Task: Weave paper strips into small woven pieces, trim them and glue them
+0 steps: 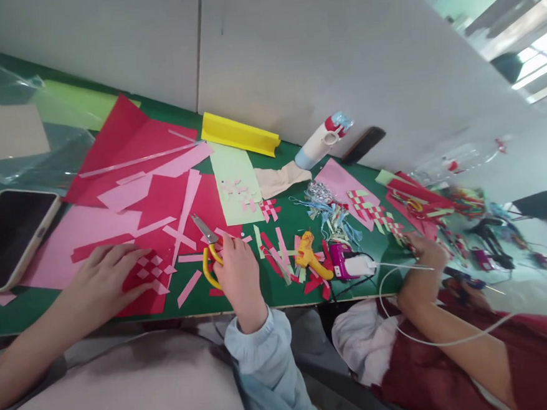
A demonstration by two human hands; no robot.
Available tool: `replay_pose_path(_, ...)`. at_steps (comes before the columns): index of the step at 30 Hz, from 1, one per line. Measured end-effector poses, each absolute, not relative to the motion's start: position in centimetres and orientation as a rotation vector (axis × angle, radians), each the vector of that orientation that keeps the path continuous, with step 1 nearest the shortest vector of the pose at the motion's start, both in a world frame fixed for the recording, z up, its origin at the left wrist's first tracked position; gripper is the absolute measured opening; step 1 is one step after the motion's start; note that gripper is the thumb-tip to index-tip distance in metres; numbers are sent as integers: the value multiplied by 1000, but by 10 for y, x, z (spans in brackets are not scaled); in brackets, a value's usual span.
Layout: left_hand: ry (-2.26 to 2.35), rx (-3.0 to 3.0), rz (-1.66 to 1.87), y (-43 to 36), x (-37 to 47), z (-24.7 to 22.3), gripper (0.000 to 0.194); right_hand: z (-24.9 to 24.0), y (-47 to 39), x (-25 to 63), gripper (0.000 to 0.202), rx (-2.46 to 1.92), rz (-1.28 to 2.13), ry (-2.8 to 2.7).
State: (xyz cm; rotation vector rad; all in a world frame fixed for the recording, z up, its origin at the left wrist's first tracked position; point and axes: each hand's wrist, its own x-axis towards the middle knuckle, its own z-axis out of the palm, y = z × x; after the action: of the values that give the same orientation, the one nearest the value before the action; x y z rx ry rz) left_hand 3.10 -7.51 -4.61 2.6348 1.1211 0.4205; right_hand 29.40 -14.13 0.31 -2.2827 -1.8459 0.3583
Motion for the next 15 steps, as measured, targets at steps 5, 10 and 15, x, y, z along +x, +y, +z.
replay_pose_path(5, 1129, 2590, 312, -73, 33, -49, 56, 1, -133, 293, 48, -2389, 407, -1785)
replay_pose_path(10, 1105, 2535, 333, -68, 37, -46, 52, 0, -132, 295, 42, -2373, 425, -1799)
replay_pose_path(15, 1089, 2454, 368, -66, 43, -38, 59, 3, -135, 296, 47, -2329, 433, -1814)
